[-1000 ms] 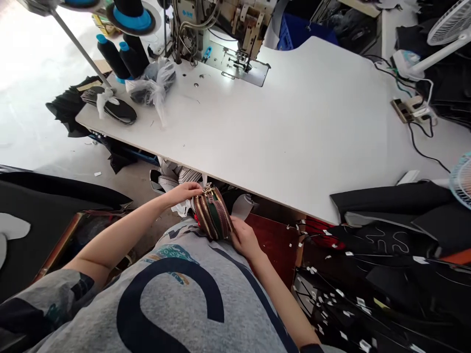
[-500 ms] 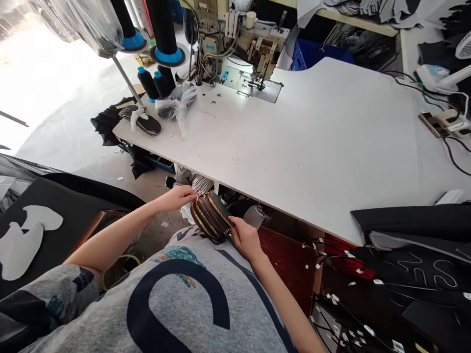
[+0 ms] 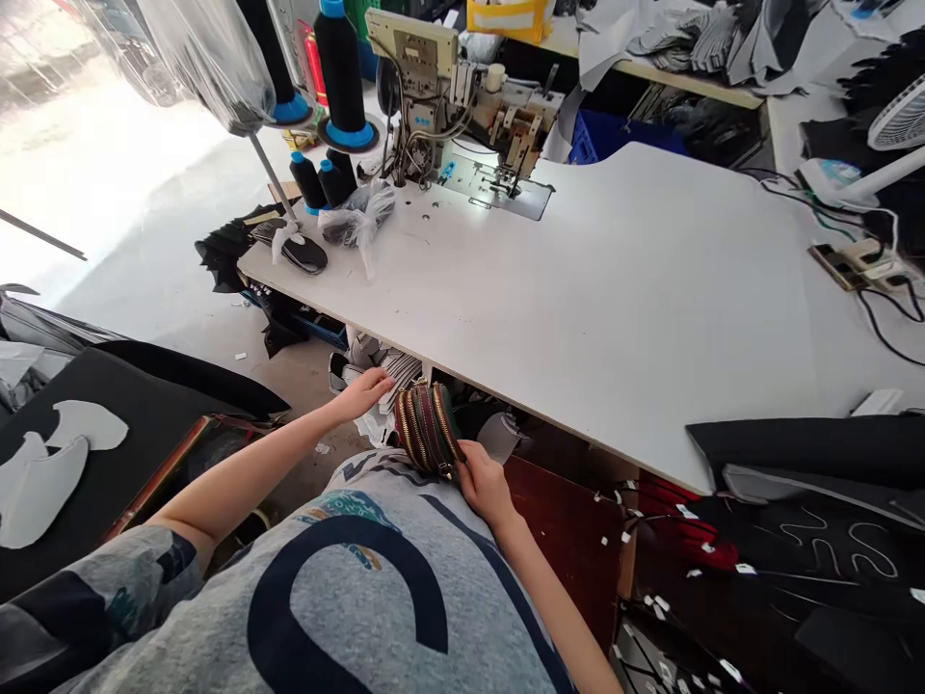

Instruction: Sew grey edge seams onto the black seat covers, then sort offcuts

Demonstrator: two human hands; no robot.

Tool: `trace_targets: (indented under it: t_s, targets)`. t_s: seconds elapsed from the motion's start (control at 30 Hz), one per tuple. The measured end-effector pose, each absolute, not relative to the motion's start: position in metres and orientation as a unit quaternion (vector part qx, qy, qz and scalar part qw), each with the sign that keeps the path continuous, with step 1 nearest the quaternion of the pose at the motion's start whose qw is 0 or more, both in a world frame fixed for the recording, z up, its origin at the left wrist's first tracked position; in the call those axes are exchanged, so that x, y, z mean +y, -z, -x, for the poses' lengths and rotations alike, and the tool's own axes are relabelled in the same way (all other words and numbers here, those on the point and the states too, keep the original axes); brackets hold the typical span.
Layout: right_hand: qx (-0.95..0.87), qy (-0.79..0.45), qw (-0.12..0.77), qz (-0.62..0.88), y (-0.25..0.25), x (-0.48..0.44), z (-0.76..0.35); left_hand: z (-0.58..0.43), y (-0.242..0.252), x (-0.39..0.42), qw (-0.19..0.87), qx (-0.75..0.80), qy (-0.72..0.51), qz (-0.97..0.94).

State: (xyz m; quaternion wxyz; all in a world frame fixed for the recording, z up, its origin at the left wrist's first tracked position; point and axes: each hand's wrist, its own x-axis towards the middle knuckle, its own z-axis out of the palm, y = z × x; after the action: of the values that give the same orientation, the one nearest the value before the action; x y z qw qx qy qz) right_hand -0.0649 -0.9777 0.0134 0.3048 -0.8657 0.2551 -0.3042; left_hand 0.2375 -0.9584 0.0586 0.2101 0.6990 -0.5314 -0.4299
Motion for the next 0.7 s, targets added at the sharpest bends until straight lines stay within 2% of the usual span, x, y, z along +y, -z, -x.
trace_targets:
  t_s: [0.07, 0.2, 0.43, 0.7]
  targets:
    - [0.238, 0.307, 0.31, 0.868, -0.013, -0.979, 0.068, -0.237, -0.061, -0.962, 0.225, -0.542, 0.444, -0.677]
    - [0.205, 0.311, 0.317, 0.872, -0.012, -0.978, 0.069, -0.241, -0.068, -0.968, 0.156, -0.556, 0.565, -0.59]
    - [0.207, 0.322, 0.332, 0.862, -0.01, -0.976, 0.07, -0.25, -0.078, -0.963, 0.107, -0.557, 0.596, -0.568]
    - [0.219, 0.287, 0.311, 0.879, -0.014, -0.984, 0.068, -0.239, -0.075, -0.972, 0.121, -0.585, 0.449, -0.664]
